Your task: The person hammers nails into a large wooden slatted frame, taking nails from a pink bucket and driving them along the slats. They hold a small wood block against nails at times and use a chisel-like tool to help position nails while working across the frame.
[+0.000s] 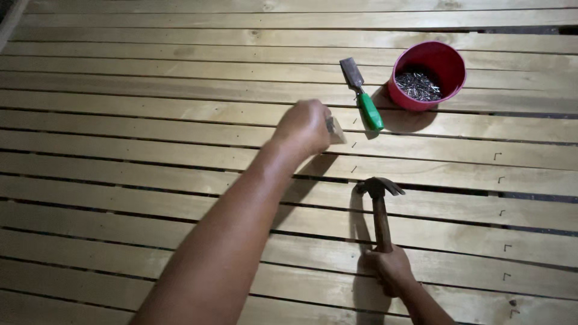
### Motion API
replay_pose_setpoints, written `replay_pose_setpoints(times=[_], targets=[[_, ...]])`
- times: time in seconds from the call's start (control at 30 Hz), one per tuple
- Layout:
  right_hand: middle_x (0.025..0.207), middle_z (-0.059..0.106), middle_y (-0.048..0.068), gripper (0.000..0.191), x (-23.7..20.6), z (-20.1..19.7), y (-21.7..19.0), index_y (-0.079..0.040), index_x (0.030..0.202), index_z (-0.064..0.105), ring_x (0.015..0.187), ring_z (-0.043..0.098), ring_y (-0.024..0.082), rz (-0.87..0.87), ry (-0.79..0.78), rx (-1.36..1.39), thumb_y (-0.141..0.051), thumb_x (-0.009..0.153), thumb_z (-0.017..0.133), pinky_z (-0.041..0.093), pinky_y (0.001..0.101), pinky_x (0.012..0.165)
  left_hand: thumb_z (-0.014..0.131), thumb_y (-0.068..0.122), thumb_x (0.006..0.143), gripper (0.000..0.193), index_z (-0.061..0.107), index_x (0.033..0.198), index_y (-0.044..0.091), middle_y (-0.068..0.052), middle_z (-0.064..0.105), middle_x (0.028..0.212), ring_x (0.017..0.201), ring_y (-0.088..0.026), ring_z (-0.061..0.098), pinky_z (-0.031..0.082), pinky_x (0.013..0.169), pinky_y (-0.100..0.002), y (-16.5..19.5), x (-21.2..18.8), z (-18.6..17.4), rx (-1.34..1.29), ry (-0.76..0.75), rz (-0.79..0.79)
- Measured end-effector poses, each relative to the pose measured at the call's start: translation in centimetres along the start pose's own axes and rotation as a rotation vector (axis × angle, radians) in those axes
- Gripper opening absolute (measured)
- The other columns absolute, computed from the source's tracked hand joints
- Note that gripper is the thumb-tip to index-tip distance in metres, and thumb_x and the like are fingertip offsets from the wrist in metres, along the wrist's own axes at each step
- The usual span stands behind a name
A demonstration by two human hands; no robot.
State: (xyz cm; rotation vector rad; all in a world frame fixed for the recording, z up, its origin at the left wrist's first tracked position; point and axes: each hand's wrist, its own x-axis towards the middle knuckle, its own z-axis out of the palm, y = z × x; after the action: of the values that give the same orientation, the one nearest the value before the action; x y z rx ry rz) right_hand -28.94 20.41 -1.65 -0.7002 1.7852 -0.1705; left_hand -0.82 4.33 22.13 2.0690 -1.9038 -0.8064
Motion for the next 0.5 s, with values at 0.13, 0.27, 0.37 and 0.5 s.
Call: replay_pose_setpoints(times=[0.13,0.27,0.37,0.5], targets=[[0.066,0.061,0.012,0.022,-0.2,0.5,-0.2,-0.002,0.098,0.065,0.049,0.052,0.024,0.033,0.027,-0.080,-0.019,0.087,0.074,0.042,0.0409,0.046,0.069,0.006,0.078,0.023,0.079,0.098,0.013,-0.018,0.075,0.101,0.095,-0.035,0.073,0.057,0.089,-0.043,-1.1,0.1,3.1,-0.023,0.058,0.052],[0.066,0.061,0.013,0.024,0.9,0.5,0.3,0.001,0.099,0.066,0.049,0.052,0.024,-0.017,0.009,-0.009,-0.015,0.086,0.077,0.042,0.0408,0.046,0.069,0.008,0.080,0.018,0.078,0.095,0.012,-0.018,0.075,0.101,0.096,-0.036,0.072,0.057,0.090,-0.045,-1.9,-0.3,5.5,0.027,0.049,0.112],[0.067,0.061,0.013,0.024,1.8,0.5,0.8,0.001,0.100,0.066,0.049,0.051,0.023,-0.015,0.008,0.002,-0.015,0.085,0.077,0.041,0.0407,0.044,0.071,0.010,0.081,0.013,0.078,0.092,0.010,-0.018,0.073,0.103,0.096,-0.036,0.071,0.057,0.090,-0.046,-1.9,0.1,6.5,0.044,0.060,0.125],[0.066,0.059,0.013,0.023,1.8,-0.1,0.7,-0.001,0.104,0.066,0.047,0.051,0.023,0.038,0.010,-0.043,-0.015,0.088,0.075,0.041,0.0390,0.042,0.079,0.011,0.073,0.022,0.072,0.093,0.004,-0.019,0.069,0.104,0.093,-0.037,0.069,0.056,0.083,-0.046,-1.7,1.2,7.2,-0.041,0.206,0.147]])
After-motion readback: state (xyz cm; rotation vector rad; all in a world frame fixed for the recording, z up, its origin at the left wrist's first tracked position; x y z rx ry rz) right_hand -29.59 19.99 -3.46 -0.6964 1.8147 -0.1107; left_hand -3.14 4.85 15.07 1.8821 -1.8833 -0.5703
